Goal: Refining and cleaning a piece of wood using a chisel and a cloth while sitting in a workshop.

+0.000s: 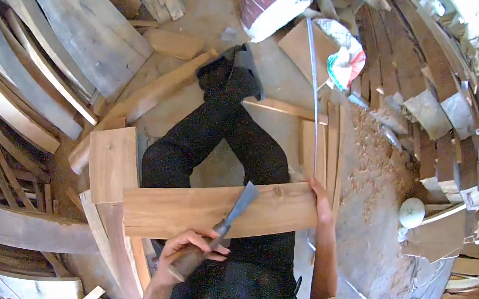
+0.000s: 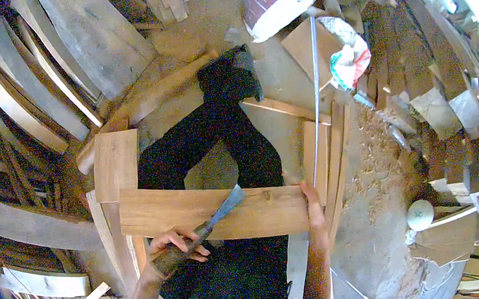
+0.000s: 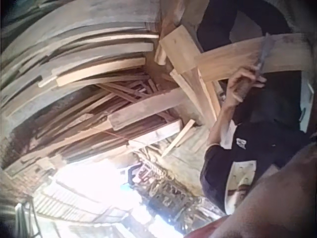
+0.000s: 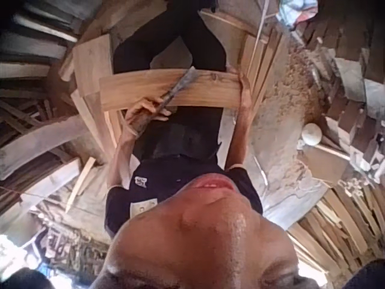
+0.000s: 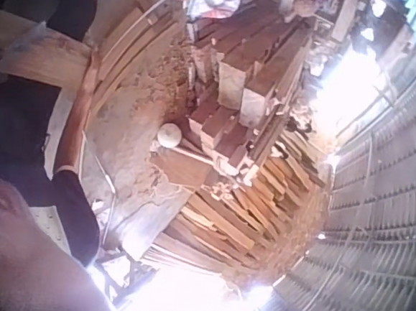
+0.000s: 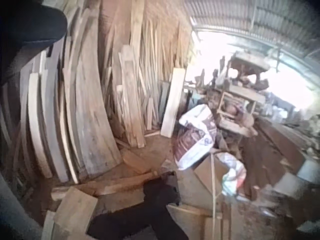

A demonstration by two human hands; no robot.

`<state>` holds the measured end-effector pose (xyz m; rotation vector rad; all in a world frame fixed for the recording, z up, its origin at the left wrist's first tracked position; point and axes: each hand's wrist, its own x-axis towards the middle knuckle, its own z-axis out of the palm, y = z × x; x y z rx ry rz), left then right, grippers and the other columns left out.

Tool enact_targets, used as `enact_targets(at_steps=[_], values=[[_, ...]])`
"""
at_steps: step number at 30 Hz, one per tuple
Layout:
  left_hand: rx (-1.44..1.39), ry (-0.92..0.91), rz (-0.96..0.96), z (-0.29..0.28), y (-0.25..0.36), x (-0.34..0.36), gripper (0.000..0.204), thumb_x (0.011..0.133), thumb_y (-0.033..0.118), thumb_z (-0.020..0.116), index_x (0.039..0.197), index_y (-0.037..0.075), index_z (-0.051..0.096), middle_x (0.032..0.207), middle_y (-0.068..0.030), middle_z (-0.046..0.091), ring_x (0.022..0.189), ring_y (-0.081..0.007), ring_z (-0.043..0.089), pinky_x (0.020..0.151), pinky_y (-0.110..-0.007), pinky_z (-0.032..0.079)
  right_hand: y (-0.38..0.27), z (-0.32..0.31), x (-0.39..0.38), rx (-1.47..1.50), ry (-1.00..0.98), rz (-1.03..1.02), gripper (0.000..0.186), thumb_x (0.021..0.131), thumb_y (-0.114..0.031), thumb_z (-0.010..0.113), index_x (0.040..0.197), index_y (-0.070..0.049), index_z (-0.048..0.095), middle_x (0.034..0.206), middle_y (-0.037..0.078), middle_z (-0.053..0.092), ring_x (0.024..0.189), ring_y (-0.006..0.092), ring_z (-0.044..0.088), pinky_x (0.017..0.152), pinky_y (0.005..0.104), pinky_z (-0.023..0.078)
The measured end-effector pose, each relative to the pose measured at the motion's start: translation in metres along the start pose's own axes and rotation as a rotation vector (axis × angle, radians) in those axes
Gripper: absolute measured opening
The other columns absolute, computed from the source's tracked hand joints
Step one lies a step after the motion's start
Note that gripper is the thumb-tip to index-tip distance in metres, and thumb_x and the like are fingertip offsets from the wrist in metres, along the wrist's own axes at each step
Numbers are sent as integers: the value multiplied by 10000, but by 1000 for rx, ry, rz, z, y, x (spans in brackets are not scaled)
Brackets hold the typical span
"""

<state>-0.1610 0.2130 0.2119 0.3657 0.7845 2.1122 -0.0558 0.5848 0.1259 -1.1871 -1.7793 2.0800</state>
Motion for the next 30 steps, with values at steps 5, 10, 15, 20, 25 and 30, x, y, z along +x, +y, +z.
enact_targets(at_steps=[5, 10, 15, 20, 25, 30], values=[[-225, 57, -244, -10, 25, -11, 297, 992, 216, 494, 1050, -44, 627, 1343, -273, 476, 1158, -557, 551, 1015, -563, 486, 5, 18, 6, -10, 29, -176, 365, 976, -406, 557, 973, -54, 652, 918, 20, 631, 890, 123, 549, 844, 299, 431], [471, 47, -480, -5, 34, 2, 454, 925, 135, 678, 1275, 81, 395, 1142, -187, 634, 1009, -219, 658, 784, -298, 533, -5, 36, 7, -242, 130, -171, 213, 945, -246, 630, 972, -35, 644, 884, 80, 655, 890, 169, 586, 825, 302, 451], [733, 50, -521, 6, 28, 20, 607, 947, 103, 645, 1438, 132, 289, 976, -152, 667, 837, -165, 663, 684, -288, 554, -14, 35, 6, -653, 242, -531, 228, 948, -246, 614, 953, -19, 635, 922, 186, 630, 923, 330, 604, 814, 427, 469], [817, -18, -575, 15, 14, 45, 686, 979, 109, 592, 1535, 138, 192, 841, -111, 640, 640, -178, 658, 604, -295, 567, -9, 43, 33, -878, 396, -637, 244, 962, -251, 595, 919, -12, 612, 907, 217, 620, 872, 415, 590, 759, 509, 463], [659, -4, -673, 11, 2, 55, 610, 958, 106, 623, 1475, 87, 298, 828, -69, 615, 637, -148, 634, 560, -275, 517, -68, 88, 58, -1012, 544, -785, 282, 953, -246, 580, 800, -17, 639, 845, 185, 614, 863, 384, 593, 761, 519, 455], [643, 14, -580, 23, 21, 51, 592, 957, 112, 630, 1461, 106, 319, 855, -62, 586, 601, -131, 594, 549, -253, 499, -53, 106, 86, -944, 513, -841, 303, 954, -268, 565, 781, -38, 658, 856, 158, 635, 871, 366, 602, 778, 516, 455]])
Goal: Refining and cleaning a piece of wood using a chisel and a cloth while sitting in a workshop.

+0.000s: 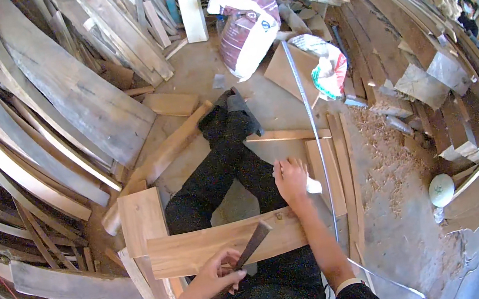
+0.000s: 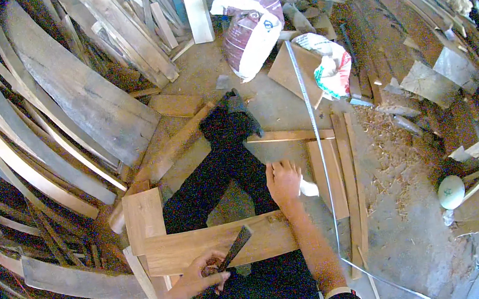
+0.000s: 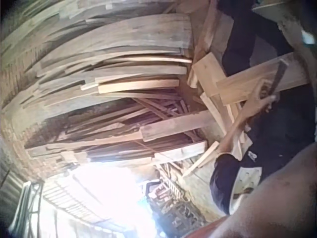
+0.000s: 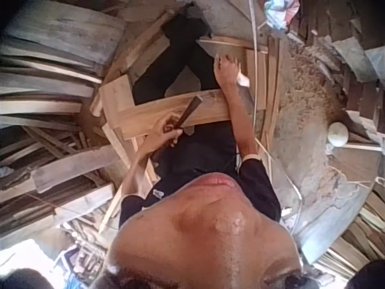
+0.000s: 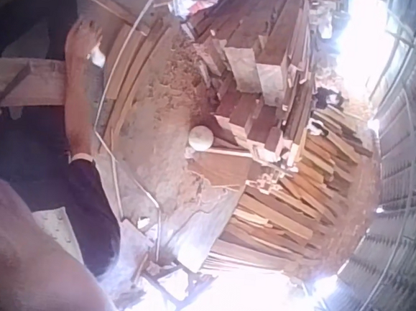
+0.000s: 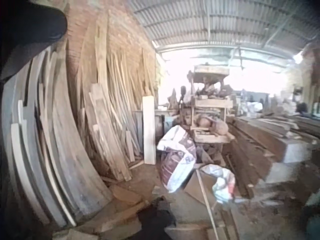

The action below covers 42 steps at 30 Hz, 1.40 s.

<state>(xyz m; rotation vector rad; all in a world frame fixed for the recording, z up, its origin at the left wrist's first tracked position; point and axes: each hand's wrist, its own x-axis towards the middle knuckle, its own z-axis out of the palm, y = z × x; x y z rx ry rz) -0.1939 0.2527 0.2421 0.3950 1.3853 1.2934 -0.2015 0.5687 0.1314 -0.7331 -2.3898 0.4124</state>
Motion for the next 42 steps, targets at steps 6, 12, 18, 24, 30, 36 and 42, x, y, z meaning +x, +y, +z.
enact_targets(at_steps=[6, 12, 18, 24, 30, 36, 42], values=[[-113, 133, 204, 12, 35, 2, 608, 1073, 225, 391, 1590, 207, 72, 641, -43, 467, 502, -167, 563, 519, -291, 505, 2, 3, 3, 22, -335, 96, 368, 999, -353, 483, 964, -59, 700, 1001, 192, 695, 863, 386, 655, 846, 526, 487], [-555, -93, 399, 12, 56, 19, 596, 1054, 237, 406, 1578, 162, 131, 726, -86, 545, 511, -188, 572, 449, -272, 479, 14, 11, -3, 173, -97, 9, 332, 963, -287, 548, 830, -14, 684, 842, 185, 662, 767, 398, 629, 707, 529, 479], [-582, -84, 354, 5, 45, 13, 670, 941, 114, 618, 1541, 156, 321, 766, -62, 573, 503, -135, 524, 420, -260, 440, 18, 6, -9, 101, -116, 22, 351, 969, -327, 528, 844, -45, 695, 841, 198, 669, 781, 410, 639, 731, 522, 490], [109, 258, 141, 2, 31, 24, 525, 1044, 243, 497, 1543, 207, 340, 754, 21, 496, 572, -70, 473, 543, -234, 449, 14, 32, 17, 110, -176, -15, 373, 985, -340, 529, 836, -22, 655, 807, 209, 661, 767, 428, 640, 742, 510, 493], [585, 160, 3, 21, 23, 51, 497, 1018, 137, 514, 1501, 182, 411, 730, -67, 566, 543, -119, 566, 550, -276, 507, 11, 53, 65, 188, -26, 130, 396, 983, -368, 505, 809, -48, 659, 849, 194, 687, 770, 405, 663, 736, 503, 530], [651, 181, -23, 31, 19, 63, 468, 1000, 139, 547, 1461, 129, 470, 654, -85, 578, 468, -143, 569, 526, -301, 512, 10, 65, 44, 251, -72, 172, 362, 973, -348, 523, 869, -37, 675, 868, 195, 689, 819, 427, 653, 756, 527, 507], [691, 189, -2, 47, 16, 90, 429, 1002, 175, 542, 1420, 85, 511, 620, -126, 635, 471, -180, 600, 553, -344, 522, 62, 84, 32, 89, 1, 195, 420, 978, -368, 486, 843, -30, 696, 886, 229, 692, 799, 451, 659, 784, 541, 522]])
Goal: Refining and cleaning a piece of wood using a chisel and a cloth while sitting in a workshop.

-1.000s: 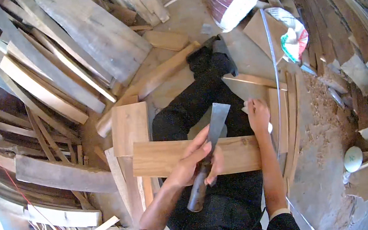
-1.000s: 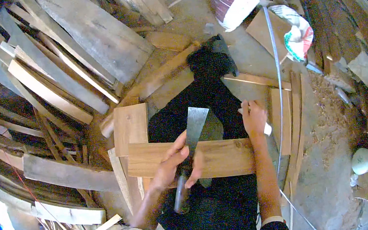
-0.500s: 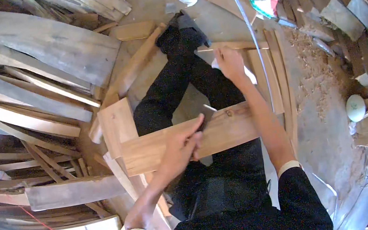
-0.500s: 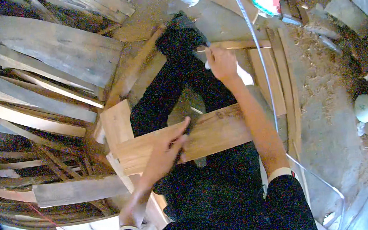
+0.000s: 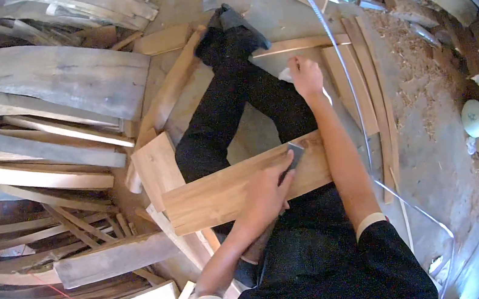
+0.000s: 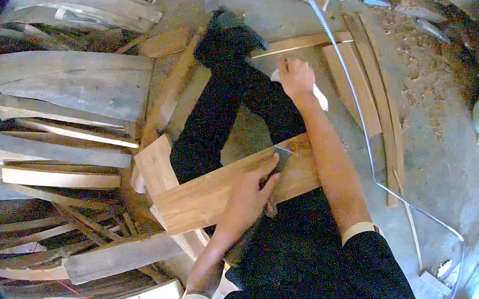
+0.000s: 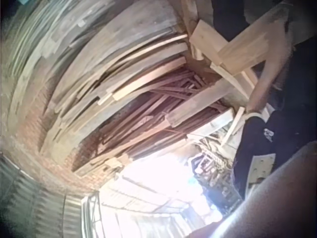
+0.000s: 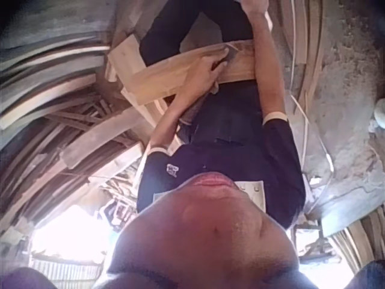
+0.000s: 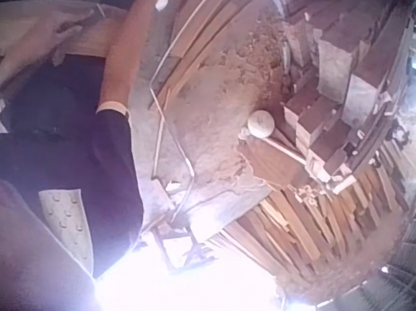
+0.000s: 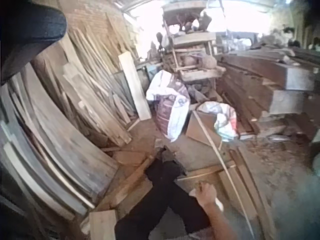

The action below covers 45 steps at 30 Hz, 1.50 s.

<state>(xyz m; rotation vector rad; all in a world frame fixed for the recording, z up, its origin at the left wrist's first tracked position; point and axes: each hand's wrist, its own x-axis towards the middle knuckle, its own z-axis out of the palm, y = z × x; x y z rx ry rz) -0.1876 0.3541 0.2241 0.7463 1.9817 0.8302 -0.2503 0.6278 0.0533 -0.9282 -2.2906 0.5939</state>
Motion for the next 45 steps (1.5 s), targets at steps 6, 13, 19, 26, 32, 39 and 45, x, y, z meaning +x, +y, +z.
enact_targets(at_steps=[6, 13, 19, 26, 32, 39, 45], values=[[200, 57, -2, -2, 18, -8, 393, 982, 168, 539, 1353, 42, 559, 662, -199, 651, 469, -267, 630, 612, -424, 543, -32, -15, 0, 123, -68, 127, 414, 966, -361, 509, 816, -16, 683, 872, 226, 687, 827, 445, 662, 794, 539, 522], [277, 125, 132, 7, 7, 4, 407, 960, 144, 551, 1340, 0, 532, 757, -257, 644, 726, -437, 640, 698, -533, 501, -40, -12, -4, 193, -37, 81, 411, 971, -368, 499, 842, -33, 699, 923, 221, 691, 825, 443, 664, 802, 535, 525], [285, 81, 92, 15, 8, 0, 454, 988, 150, 529, 1427, 48, 476, 642, -209, 624, 449, -245, 599, 514, -387, 510, -43, -15, -1, 160, -204, 189, 411, 982, -405, 504, 956, -60, 726, 864, 216, 692, 840, 440, 659, 778, 517, 509], [361, 32, 22, 16, 9, -7, 441, 963, 160, 546, 1383, 33, 495, 770, -253, 649, 741, -437, 647, 687, -534, 508, -43, -11, -8, 253, -145, 123, 451, 979, -422, 486, 872, -49, 716, 868, 244, 689, 819, 460, 662, 786, 558, 519], [150, 53, 17, 15, 13, 2, 502, 987, 135, 534, 1473, 79, 425, 686, -189, 626, 496, -242, 615, 521, -379, 514, -42, -6, 0, 240, -228, 214, 454, 974, -455, 479, 911, -76, 722, 902, 259, 686, 871, 476, 655, 825, 565, 511], [116, -121, -1, 11, 17, -14, 521, 982, 161, 565, 1473, 65, 421, 844, -214, 678, 476, -221, 589, 557, -377, 526, -36, -7, -2, 263, -239, 248, 442, 965, -471, 484, 978, -99, 721, 963, 261, 685, 918, 485, 647, 858, 580, 493], [45, -100, 43, 17, 15, -10, 538, 983, 168, 565, 1477, 40, 396, 999, -278, 659, 481, -213, 583, 607, -389, 543, -27, -1, 3, 272, -132, 191, 426, 956, -395, 506, 928, -13, 692, 813, 254, 666, 828, 450, 654, 732, 500, 491]])
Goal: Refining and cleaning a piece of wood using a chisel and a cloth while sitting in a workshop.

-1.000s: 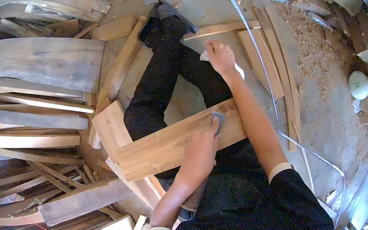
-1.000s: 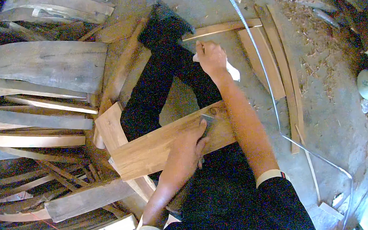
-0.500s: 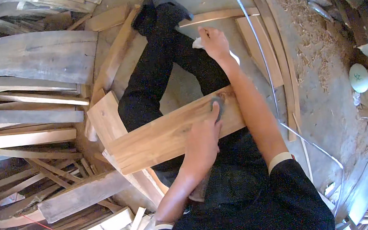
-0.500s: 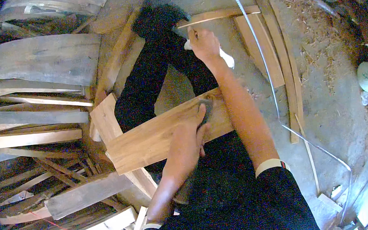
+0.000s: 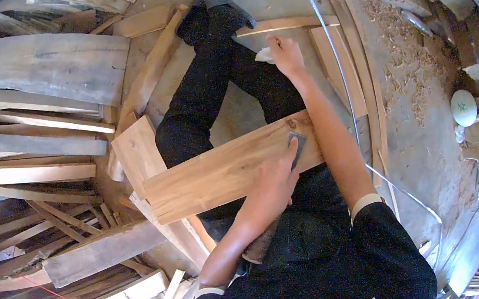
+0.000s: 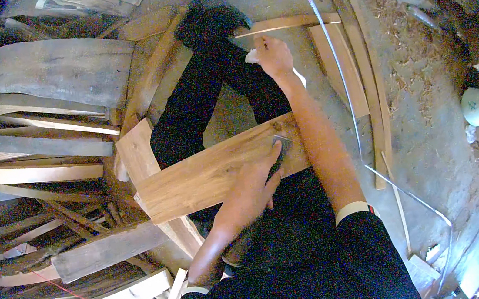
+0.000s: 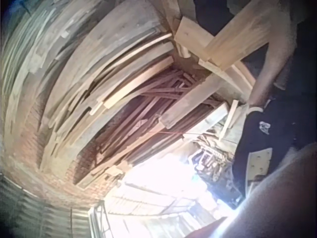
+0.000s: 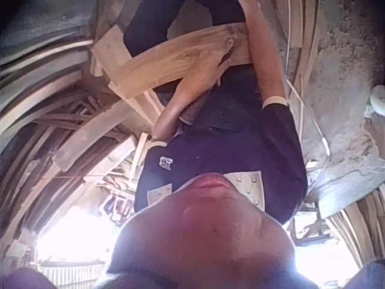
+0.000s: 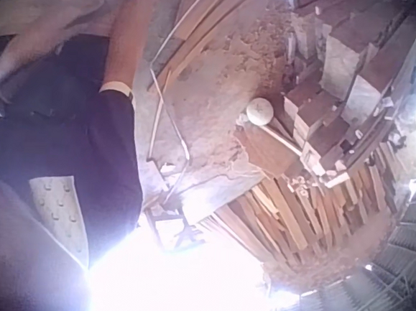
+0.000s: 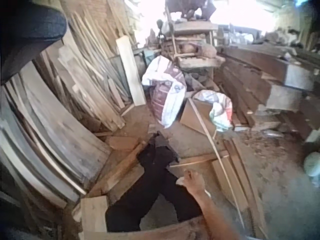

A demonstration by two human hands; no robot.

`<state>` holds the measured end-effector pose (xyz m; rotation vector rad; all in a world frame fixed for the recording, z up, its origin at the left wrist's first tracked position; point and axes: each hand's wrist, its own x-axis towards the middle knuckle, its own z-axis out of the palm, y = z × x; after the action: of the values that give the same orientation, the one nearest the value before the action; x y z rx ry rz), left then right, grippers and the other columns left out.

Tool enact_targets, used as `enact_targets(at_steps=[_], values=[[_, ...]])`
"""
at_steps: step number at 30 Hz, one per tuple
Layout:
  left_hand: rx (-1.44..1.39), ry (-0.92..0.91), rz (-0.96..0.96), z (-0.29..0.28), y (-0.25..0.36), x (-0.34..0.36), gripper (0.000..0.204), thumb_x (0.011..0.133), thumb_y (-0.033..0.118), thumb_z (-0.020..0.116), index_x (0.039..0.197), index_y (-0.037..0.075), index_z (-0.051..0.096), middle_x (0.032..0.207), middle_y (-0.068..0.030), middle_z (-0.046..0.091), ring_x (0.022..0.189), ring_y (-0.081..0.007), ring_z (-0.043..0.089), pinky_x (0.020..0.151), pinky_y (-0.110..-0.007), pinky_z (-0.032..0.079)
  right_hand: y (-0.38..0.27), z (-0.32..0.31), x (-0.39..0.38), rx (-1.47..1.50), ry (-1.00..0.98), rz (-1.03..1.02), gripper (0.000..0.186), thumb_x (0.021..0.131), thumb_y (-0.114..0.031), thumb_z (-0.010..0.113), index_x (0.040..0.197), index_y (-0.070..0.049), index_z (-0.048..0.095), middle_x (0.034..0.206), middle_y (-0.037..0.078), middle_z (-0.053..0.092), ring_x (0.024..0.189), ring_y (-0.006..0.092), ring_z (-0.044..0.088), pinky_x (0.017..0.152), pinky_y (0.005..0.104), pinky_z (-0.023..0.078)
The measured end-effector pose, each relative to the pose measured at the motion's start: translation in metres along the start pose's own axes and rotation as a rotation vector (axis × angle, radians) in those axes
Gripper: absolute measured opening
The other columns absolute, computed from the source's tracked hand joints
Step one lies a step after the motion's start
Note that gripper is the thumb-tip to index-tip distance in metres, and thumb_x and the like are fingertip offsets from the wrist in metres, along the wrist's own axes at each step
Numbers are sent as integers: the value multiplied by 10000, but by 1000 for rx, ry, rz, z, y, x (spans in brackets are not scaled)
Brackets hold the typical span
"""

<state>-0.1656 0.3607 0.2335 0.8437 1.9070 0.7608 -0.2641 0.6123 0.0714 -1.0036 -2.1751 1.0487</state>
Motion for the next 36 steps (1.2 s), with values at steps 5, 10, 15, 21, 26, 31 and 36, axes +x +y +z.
enact_targets(at_steps=[5, 10, 15, 21, 26, 31, 36], values=[[119, 90, 120, 12, -13, 2, 537, 989, 136, 507, 1490, 21, 351, 968, -321, 636, 597, -348, 633, 660, -462, 537, 4, -8, 5, 153, -14, 107, 486, 959, -420, 518, 835, 27, 663, 680, 209, 629, 665, 246, 653, 658, 413, 483], [227, 154, 131, 18, -11, 4, 526, 985, 120, 470, 1484, 19, 339, 895, -354, 619, 749, -516, 615, 729, -582, 492, 13, -1, 8, 137, 14, 75, 503, 968, -441, 503, 846, 15, 679, 738, 211, 658, 741, 316, 646, 706, 453, 496], [231, 65, 71, 8, -1, 1, 604, 894, 12, 442, 1482, -39, 315, 780, -313, 623, 732, -489, 633, 687, -578, 506, 3, -4, 3, 89, -29, 76, 522, 977, -469, 468, 866, -21, 713, 802, 226, 691, 832, 439, 673, 777, 528, 508], [296, 73, 73, 13, -8, 9, 624, 897, 33, 462, 1496, -25, 299, 786, -305, 632, 733, -475, 645, 680, -573, 512, 6, -7, 7, 73, -21, 61, 529, 982, -481, 460, 854, -36, 716, 791, 203, 698, 844, 438, 670, 805, 535, 501], [210, 76, 87, 16, -6, 8, 531, 979, 130, 477, 1472, -9, 340, 861, -373, 614, 809, -523, 618, 753, -607, 477, 14, -3, 13, -21, -15, 109, 556, 984, -499, 441, 913, -23, 720, 859, 256, 688, 888, 464, 656, 818, 537, 501], [249, 74, 33, 18, 0, 9, 540, 970, 109, 469, 1479, -10, 334, 864, -383, 610, 838, -525, 619, 790, -600, 479, 12, -5, 9, 5, 17, 68, 551, 978, -485, 449, 919, -8, 718, 877, 271, 685, 884, 463, 662, 820, 536, 502], [194, 67, -25, 17, 3, 12, 547, 961, 100, 463, 1481, -12, 334, 863, -378, 615, 822, -529, 620, 794, -598, 484, -3, -16, -5, 90, 41, 77, 485, 950, -431, 481, 925, -8, 716, 873, 274, 684, 862, 446, 675, 797, 520, 509]])
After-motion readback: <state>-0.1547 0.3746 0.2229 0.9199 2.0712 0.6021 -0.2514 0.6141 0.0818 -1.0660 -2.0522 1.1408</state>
